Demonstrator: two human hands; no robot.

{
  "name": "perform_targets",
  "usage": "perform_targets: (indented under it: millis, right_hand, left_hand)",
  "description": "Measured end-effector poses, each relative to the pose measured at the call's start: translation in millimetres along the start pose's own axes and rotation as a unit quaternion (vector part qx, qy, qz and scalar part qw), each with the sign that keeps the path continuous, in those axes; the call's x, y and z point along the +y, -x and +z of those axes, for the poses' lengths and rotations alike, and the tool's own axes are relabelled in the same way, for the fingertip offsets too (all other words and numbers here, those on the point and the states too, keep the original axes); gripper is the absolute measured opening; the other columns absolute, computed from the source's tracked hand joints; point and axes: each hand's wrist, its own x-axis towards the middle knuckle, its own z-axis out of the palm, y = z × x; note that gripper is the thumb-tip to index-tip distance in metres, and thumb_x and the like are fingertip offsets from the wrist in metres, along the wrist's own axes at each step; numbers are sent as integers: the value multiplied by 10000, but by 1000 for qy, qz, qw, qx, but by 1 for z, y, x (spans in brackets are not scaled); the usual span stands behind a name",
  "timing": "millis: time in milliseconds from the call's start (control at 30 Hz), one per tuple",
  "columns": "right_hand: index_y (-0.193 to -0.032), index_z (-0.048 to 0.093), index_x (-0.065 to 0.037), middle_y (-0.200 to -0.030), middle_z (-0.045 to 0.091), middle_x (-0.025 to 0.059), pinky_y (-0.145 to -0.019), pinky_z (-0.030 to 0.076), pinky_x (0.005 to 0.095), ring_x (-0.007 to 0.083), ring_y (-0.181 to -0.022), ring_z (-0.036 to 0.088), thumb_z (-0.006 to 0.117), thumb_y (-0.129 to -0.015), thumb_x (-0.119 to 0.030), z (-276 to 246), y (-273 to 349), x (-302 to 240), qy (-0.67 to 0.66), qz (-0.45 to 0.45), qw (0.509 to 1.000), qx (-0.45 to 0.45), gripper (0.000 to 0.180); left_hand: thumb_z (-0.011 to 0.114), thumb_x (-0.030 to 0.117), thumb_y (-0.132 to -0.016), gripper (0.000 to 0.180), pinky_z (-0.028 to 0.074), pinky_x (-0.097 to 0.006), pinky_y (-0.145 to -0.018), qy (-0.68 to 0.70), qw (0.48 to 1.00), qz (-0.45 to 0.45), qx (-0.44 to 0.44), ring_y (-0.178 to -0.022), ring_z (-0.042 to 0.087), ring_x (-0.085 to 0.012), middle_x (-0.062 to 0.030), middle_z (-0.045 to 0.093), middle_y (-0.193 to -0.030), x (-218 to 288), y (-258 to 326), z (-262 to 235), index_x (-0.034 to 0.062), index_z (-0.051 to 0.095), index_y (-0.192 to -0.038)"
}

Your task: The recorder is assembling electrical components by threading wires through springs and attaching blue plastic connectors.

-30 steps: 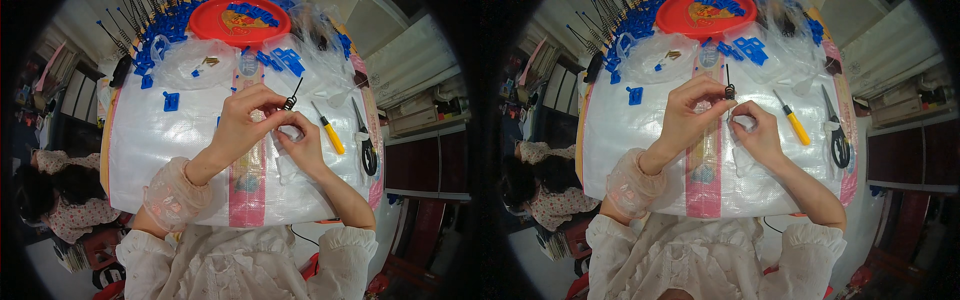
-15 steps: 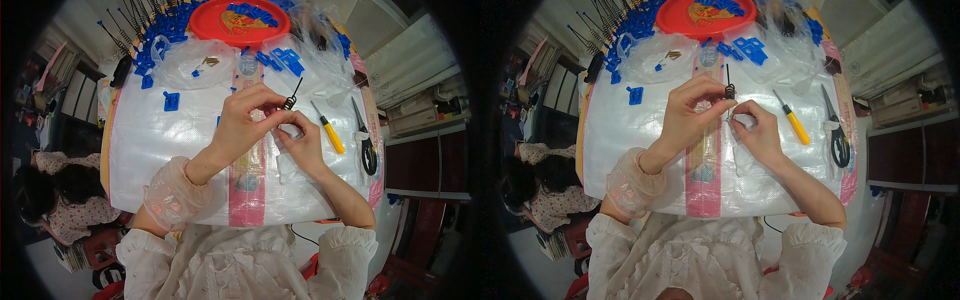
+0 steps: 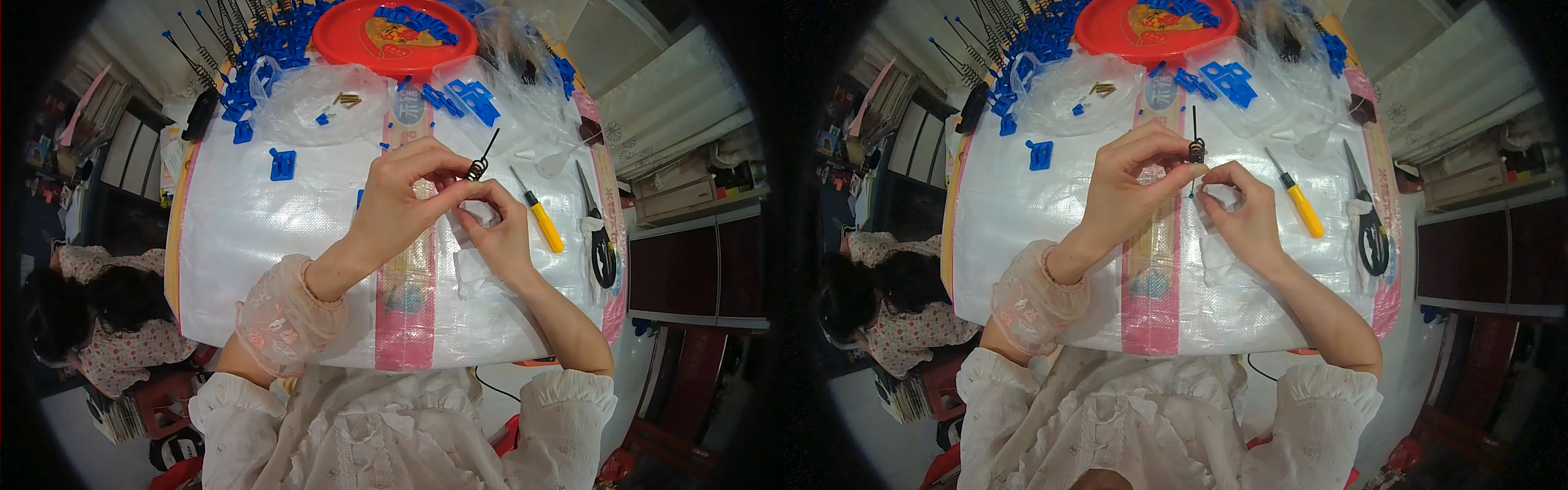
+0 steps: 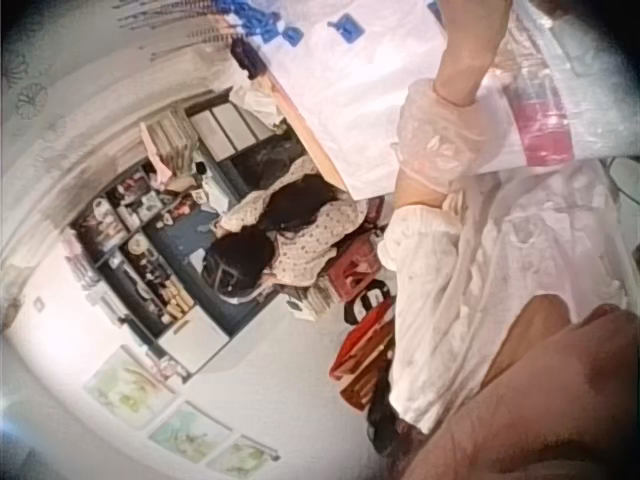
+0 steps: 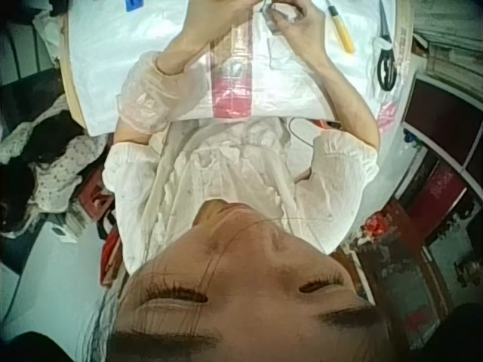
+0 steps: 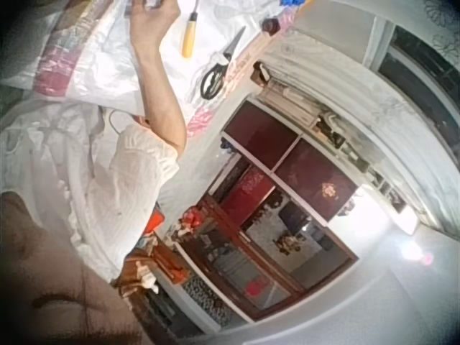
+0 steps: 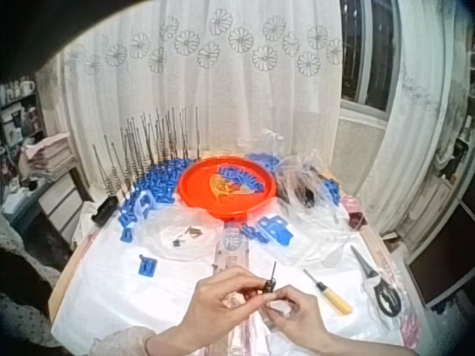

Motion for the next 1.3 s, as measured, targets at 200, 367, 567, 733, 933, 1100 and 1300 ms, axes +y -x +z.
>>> perform_targets:
  millis: [200,367,567,733,933,1100,1300]
  right_hand:
    - [-996,652,22,-941,719,91,-846,537,299,168,-912,701,730,-800,46,-2,0,-2,2,6,1000,-19,212]
    - [-998,648,28,-943,720,88,-873,531,297,163,-928,699,716,-807,73,-14,-12,-4,-22,-31,999,-3,207]
    - [-1031,617,28,-1008,683,84,-907,521,297,170,-997,682,681,-827,129,-31,-15,-9,-73,34,996,-38,237]
    - [-1015,615,25,-980,692,86,-876,519,291,162,-980,685,674,-828,131,-46,-12,-24,-30,64,991,-116,223]
    - [-1034,626,11,-921,707,97,-759,523,293,168,-911,696,694,-814,106,-36,-23,-26,28,12,990,-134,249]
    - [-1041,626,8,-919,713,101,-677,516,306,190,-869,697,703,-807,103,-16,-36,-17,32,-26,990,-132,264]
    - [-1073,621,0,-947,678,98,-646,528,316,206,-870,691,716,-789,122,-17,-31,3,-6,-51,990,-131,323]
  left_hand:
    - [772,-38,-819,186,541,-246,-733,1,1000,-7,0,-818,660,-120,-71,678,-919,1,0,0,-35,727,-1000]
    - [778,-25,-823,185,545,-249,-739,4,1000,-8,-5,-823,665,-127,-73,680,-923,2,-1,-1,-30,734,-1003]
    - [780,-11,-830,179,541,-248,-739,7,1000,-11,-6,-819,665,-128,-77,684,-927,3,-2,-1,-28,736,-1002]
    - [781,-8,-829,182,538,-247,-737,0,1000,-14,-6,-819,665,-127,-76,684,-928,3,-1,-1,-28,733,-1004]
    - [770,-15,-833,176,541,-253,-744,13,1000,-18,-5,-833,669,-132,-80,682,-940,5,-2,-2,-34,730,-1003]
    - [747,-29,-847,178,553,-261,-764,21,999,-19,-16,-857,677,-139,-84,679,-957,3,-3,-2,-38,726,-1024]
    - [728,-39,-859,186,565,-263,-785,26,999,-22,-21,-867,682,-144,-83,674,-964,1,-3,-3,-37,724,-1045]
